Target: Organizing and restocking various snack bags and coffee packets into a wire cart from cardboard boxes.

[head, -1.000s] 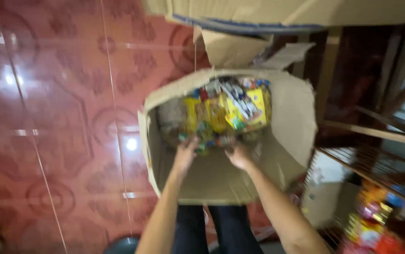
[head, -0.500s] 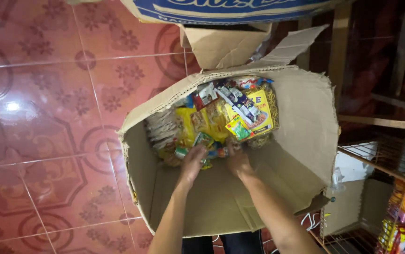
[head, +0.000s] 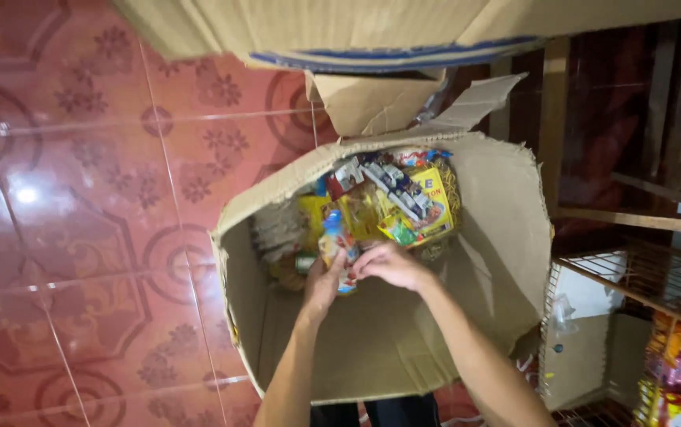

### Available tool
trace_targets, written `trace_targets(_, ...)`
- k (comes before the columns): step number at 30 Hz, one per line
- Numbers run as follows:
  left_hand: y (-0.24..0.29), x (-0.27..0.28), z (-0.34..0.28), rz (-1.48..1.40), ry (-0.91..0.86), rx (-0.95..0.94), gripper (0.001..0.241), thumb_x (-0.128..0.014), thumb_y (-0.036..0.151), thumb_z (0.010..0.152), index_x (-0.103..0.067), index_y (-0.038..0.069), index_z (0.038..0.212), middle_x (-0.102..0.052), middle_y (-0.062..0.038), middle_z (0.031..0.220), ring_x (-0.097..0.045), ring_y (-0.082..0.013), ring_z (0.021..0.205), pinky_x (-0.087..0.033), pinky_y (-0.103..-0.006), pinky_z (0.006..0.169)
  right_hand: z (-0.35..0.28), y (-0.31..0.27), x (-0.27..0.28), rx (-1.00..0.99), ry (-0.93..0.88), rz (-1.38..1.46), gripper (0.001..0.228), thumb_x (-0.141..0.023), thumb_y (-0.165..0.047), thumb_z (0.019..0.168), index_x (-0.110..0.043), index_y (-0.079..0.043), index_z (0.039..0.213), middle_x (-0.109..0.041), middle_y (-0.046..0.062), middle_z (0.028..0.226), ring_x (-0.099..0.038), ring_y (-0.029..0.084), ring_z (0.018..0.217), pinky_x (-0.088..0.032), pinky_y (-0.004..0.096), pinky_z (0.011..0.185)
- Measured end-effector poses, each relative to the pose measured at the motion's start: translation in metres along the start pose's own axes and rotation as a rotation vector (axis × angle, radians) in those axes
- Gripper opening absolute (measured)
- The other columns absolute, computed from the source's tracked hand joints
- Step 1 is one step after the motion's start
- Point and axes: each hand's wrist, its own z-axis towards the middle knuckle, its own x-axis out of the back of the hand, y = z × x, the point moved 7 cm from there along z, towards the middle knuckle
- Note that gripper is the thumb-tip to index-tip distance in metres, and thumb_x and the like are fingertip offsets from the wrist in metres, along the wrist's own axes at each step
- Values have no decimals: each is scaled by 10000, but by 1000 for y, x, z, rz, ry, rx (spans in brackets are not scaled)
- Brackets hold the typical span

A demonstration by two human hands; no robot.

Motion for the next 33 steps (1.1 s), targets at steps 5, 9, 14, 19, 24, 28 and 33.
trace_targets(5,33,10,21,264,137,-120,691,-490,642,950,-675,69,1289,-761,-128,1175,-698,-257,1124,-505,-389,974,22,-27,109,25,734,-127,282,-631,11,869,-783,-69,1092,-782,86,1071,-720,235,847,-576,340,760)
trace_targets(9,26,16,31,314,173,-157,700,-471,649,959,-649,85,1332,-724,-131,1249,-659,-272,1173,-471,-393,1003,39,-60,150,143,912,-885,310,-658,-42,875,-748,-106,1165,-715,126,1193,-677,330,1070,-530,426,937)
trace_targets(14,4,16,28,372,126,-45,676,-455,638,980,-681,68,1264,-744,-125,1151,-677,-260,1080,-497,-390,957,55,-64,157,57,809,-1204,491,-661,-56,833,-658,-116,1321,-619,109,1390,-555,350,1245,-439,527,1009)
trace_targets(19,-34,15,48,260,40,-63,633,-455,594,989,-693,54,1221,-758,-139,1049,-686,-230,984,-539,-388,888,73,-42,167,-111,878,-1241,512,-704,-177,833,-634,-126,1337,-571,134,1417,-489,364,1266,-365,641,1006)
trace_targets(24,-20,7,30,240,55,-69,606,-485,573,985,-698,53,1211,-781,-91,1070,-707,-187,983,-533,-360,896,62,-35,154,-287,664,-1339,652,-809,-299,744,-556,-196,1336,-560,150,1381,-477,351,1290,-219,709,1110)
trace_targets(28,-8,-3,19,181,102,-10,583,-556,549,963,-705,47,1222,-781,-70,1098,-706,-168,1005,-523,-344,913,39,-47,144,-455,592,-1071,770,-854,-324,713,-505,-201,1389,-576,119,1337,-506,325,1259,-289,654,1080)
trace_targets(33,21,-9,-10,45,42,-51,543,-600,493,985,-712,15,1217,-769,-77,1117,-690,-156,997,-541,-320,901,15,-30,135,-136,596,-502,553,-797,-337,827,-590,-108,1285,-679,140,1175,-645,291,1079,-531,445,941)
